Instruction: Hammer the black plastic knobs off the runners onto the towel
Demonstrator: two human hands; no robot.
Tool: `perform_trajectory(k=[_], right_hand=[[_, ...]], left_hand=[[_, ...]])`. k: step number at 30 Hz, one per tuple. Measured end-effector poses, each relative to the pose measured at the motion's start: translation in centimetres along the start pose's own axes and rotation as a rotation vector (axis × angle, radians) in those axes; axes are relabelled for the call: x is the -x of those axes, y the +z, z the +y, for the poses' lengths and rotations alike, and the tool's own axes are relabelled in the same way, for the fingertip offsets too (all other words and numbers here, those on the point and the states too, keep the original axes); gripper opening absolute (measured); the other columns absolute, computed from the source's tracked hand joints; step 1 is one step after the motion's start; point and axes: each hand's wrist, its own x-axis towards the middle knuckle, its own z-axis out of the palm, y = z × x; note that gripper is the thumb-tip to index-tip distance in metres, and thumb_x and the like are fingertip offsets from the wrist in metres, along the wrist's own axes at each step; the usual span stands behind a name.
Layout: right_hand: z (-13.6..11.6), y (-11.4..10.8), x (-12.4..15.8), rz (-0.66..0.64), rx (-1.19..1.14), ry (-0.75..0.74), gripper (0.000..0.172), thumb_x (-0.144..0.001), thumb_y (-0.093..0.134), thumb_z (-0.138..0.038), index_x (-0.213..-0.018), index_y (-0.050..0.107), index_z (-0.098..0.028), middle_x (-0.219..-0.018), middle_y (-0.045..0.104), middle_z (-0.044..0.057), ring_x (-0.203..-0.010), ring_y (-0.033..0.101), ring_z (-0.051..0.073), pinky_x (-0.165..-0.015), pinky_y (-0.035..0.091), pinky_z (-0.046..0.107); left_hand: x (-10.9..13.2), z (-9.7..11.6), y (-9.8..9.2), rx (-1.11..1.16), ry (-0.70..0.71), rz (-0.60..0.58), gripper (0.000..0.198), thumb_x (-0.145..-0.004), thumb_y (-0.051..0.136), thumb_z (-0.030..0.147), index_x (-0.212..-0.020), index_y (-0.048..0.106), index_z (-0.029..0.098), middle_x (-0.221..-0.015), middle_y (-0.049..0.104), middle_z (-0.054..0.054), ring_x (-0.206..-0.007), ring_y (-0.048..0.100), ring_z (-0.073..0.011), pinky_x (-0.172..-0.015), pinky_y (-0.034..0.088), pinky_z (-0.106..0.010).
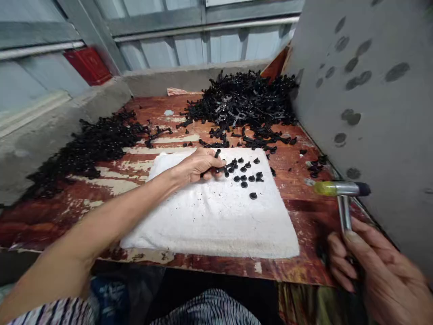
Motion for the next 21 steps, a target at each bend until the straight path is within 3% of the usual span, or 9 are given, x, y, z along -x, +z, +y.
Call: perform_trajectory(k=[15, 21], right_hand=[[-0.2, 1.3, 0.3, 0.015, -0.014, -0.023, 0.054, -0.052, 0.087, -0.048, -0.094, 0.064, -0.024, -0.062, 0.044, 0.0, -0.039, 0.033, 0.009, -0.028, 0.028, 0.019], [0.1, 1.0, 0.4, -0.03, 0.014, -0.036, 0.041, -0.065, 0.08, -0.048, -0.099, 0.065, -0.03, -0.067, 0.043, 0.002, -0.043, 0.034, 0.008, -0.032, 0.031, 0.018]], left_hand=[[-0.5, -0.8, -0.8, 0.032, 0.032, -0.023, 0.021, -0.085, 0.057, 0.001, -0.072, 0.045, 0.012, -0.051, 0.052, -0.004, -0.043, 0.051, -0.0091, -0.032, 0.016, -0.017], [-0.5, -0.7, -0.6, 0.004, 0.033, -0.019, 0.022, -0.085, 0.057, 0.001, -0.071, 0.044, 0.013, -0.051, 0.051, -0.003, -0.043, 0.051, -0.0087, -0.032, 0.015, -0.018]])
